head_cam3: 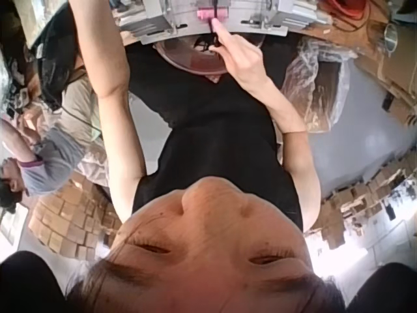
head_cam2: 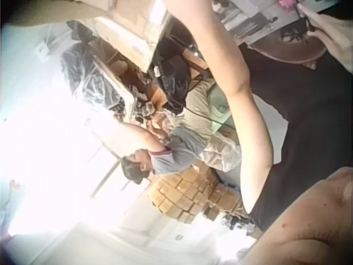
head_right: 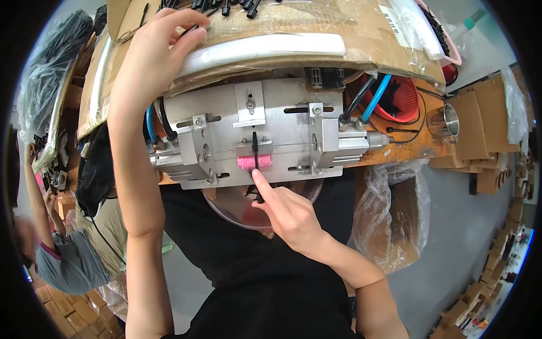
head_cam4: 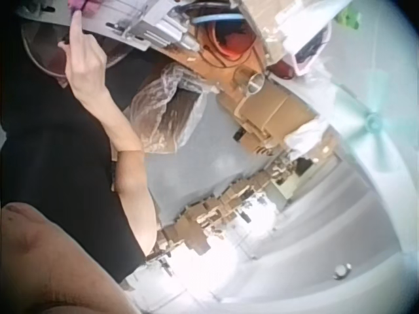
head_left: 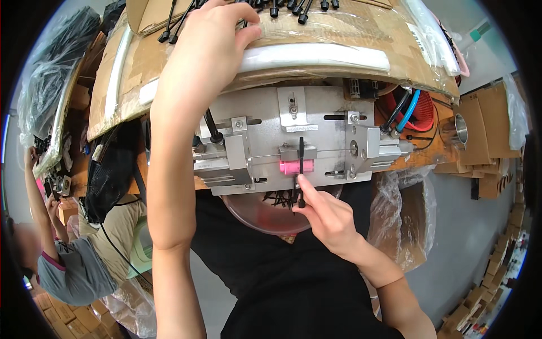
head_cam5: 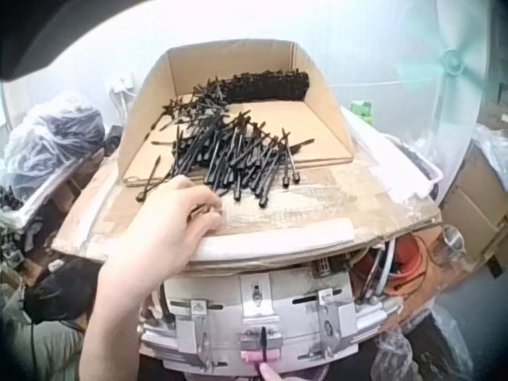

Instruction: The person repeatedly picks up black cable ties from a cardboard box and inserts them into a metal jig on the table. They manipulate the ties within the jig and place the processed ties into a clear bowl below.

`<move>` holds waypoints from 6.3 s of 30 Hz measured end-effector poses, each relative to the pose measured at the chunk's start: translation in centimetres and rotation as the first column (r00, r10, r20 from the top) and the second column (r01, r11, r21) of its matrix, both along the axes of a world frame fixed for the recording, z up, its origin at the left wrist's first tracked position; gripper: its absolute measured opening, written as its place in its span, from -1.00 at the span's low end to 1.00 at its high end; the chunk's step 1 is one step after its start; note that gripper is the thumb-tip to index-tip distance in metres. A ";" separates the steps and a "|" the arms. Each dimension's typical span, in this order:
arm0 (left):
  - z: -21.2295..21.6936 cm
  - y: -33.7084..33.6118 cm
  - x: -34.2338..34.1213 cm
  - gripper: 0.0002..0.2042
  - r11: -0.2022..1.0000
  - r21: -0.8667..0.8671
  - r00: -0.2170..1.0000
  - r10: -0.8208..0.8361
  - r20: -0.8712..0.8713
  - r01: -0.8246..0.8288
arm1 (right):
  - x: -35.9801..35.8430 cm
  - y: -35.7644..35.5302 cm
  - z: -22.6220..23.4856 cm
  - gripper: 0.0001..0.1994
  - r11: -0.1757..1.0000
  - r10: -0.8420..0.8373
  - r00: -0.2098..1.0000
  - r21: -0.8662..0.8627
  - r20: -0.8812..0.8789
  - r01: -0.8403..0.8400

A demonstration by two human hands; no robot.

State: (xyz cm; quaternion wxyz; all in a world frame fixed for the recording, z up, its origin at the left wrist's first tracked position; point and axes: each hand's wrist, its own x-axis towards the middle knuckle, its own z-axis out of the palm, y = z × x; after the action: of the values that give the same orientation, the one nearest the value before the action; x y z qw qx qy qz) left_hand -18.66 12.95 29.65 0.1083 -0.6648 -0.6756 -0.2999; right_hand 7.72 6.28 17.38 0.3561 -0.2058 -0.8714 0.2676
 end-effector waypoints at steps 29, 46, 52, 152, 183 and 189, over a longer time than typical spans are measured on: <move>-8.9 -13.6 14.5 -0.32 0.944 -0.330 1.000 -0.020 -0.018 0.012 | -2.2 20.7 15.8 -0.81 0.957 0.188 0.954 -0.175 -0.233 -0.231; -5.5 -16.0 12.6 -0.24 0.939 -0.338 0.973 0.023 0.231 0.058 | 0.2 0.2 -0.1 -0.40 0.990 -0.058 0.998 0.131 0.028 0.053; -5.1 -16.6 12.2 -0.27 0.940 -0.337 0.971 0.039 0.238 0.045 | -0.3 0.3 0.2 -0.38 0.993 -0.040 0.996 0.112 0.076 0.031; 1.7 -2.5 -3.9 -0.94 0.939 -0.321 0.990 -0.094 0.106 0.124 | -1.1 0.2 0.3 -0.40 0.996 -0.087 0.996 0.038 0.010 0.087; 5.6 -2.4 -0.5 -0.84 0.969 0.038 0.844 -0.230 0.485 0.242 | -5.7 23.9 18.0 -0.82 0.797 0.084 0.879 -0.498 -0.469 -0.342; -2.8 -11.5 8.6 -0.44 0.991 0.000 0.964 -0.133 0.232 0.137 | -1.6 20.6 18.0 -0.73 0.796 0.062 0.784 -0.443 -0.617 -0.412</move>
State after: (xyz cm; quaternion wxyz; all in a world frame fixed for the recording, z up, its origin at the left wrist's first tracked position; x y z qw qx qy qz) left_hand -10.10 1.44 26.88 0.0029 -0.6706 -0.6390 -0.3767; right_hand 6.11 26.90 35.35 0.4869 -0.0931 -0.6254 0.6026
